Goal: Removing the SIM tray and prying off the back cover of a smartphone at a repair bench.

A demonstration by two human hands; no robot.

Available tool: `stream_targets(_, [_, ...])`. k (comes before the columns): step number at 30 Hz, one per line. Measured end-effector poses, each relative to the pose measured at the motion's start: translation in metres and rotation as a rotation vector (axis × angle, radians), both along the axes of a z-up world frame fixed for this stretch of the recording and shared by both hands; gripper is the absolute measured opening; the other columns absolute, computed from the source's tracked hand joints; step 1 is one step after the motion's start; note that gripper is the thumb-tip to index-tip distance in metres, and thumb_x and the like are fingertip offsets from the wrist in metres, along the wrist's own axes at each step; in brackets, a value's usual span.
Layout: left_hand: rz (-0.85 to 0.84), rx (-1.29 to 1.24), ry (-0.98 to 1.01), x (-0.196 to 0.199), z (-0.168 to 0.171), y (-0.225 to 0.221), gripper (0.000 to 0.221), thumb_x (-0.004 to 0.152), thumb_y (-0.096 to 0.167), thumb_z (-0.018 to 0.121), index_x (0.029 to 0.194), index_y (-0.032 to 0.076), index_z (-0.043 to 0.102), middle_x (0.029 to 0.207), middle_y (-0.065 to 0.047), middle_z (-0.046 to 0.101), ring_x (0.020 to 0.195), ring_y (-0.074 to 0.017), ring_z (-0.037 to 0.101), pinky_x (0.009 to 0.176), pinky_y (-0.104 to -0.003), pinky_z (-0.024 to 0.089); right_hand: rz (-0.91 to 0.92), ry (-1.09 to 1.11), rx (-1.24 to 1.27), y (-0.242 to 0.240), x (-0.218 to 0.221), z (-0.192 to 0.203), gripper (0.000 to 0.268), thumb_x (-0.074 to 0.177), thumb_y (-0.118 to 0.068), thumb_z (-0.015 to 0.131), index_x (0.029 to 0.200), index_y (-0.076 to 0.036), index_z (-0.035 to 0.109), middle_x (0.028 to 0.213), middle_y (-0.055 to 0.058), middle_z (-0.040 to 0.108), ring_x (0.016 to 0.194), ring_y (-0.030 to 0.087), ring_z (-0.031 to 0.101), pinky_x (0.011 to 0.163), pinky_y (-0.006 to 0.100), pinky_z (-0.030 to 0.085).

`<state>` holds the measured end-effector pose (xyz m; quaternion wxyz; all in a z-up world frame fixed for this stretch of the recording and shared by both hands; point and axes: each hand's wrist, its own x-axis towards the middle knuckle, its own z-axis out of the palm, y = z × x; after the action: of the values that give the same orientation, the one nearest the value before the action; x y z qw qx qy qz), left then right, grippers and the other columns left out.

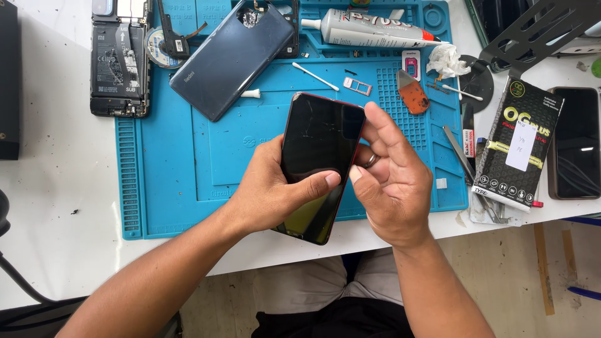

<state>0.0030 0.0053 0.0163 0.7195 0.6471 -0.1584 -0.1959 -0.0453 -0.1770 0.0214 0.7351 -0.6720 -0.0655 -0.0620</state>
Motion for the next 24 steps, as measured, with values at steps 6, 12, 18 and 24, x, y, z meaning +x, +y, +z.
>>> stream_targets(6, [-0.011, -0.020, 0.030, 0.000, -0.002, 0.000, 0.034, 0.086, 0.030, 0.077, 0.108, 0.008, 0.065, 0.090, -0.001, 0.070, 0.081, -0.0093, 0.064, 0.070, -0.026, 0.057, 0.080, -0.051, 0.026, 0.001, 0.004, 0.006, 0.065, 0.100, -0.005, 0.054, 0.157, 0.007, 0.026, 0.168, 0.028, 0.030, 0.134, 0.031, 0.056, 0.115, 0.039, 0.050])
stream_targets(12, [-0.020, -0.029, 0.025, -0.001, -0.005, 0.000, 0.035, 0.085, 0.032, 0.077, 0.108, 0.008, 0.064, 0.089, 0.000, 0.068, 0.079, -0.0100, 0.064, 0.068, -0.028, 0.057, 0.053, -0.081, 0.019, -0.003, 0.002, 0.002, 0.059, 0.102, -0.002, 0.054, 0.155, 0.005, 0.031, 0.164, 0.031, 0.036, 0.127, 0.032, 0.062, 0.112, 0.040, 0.052])
stream_targets(18, [-0.024, -0.005, 0.025, -0.002, -0.005, -0.001, 0.036, 0.084, 0.030, 0.078, 0.109, 0.007, 0.064, 0.089, -0.002, 0.070, 0.079, -0.0108, 0.066, 0.068, -0.028, 0.058, 0.014, -0.111, 0.018, -0.003, 0.000, -0.004, 0.055, 0.103, 0.000, 0.053, 0.153, 0.006, 0.033, 0.161, 0.036, 0.038, 0.121, 0.033, 0.064, 0.108, 0.039, 0.054])
stream_targets(24, [-0.017, 0.023, 0.031, -0.002, -0.006, -0.002, 0.034, 0.084, 0.030, 0.078, 0.106, 0.008, 0.064, 0.087, -0.001, 0.070, 0.077, -0.0107, 0.066, 0.066, -0.028, 0.057, -0.038, -0.125, -0.019, -0.002, 0.003, -0.005, 0.050, 0.103, 0.003, 0.053, 0.150, 0.007, 0.038, 0.157, 0.038, 0.044, 0.119, 0.029, 0.063, 0.106, 0.035, 0.053])
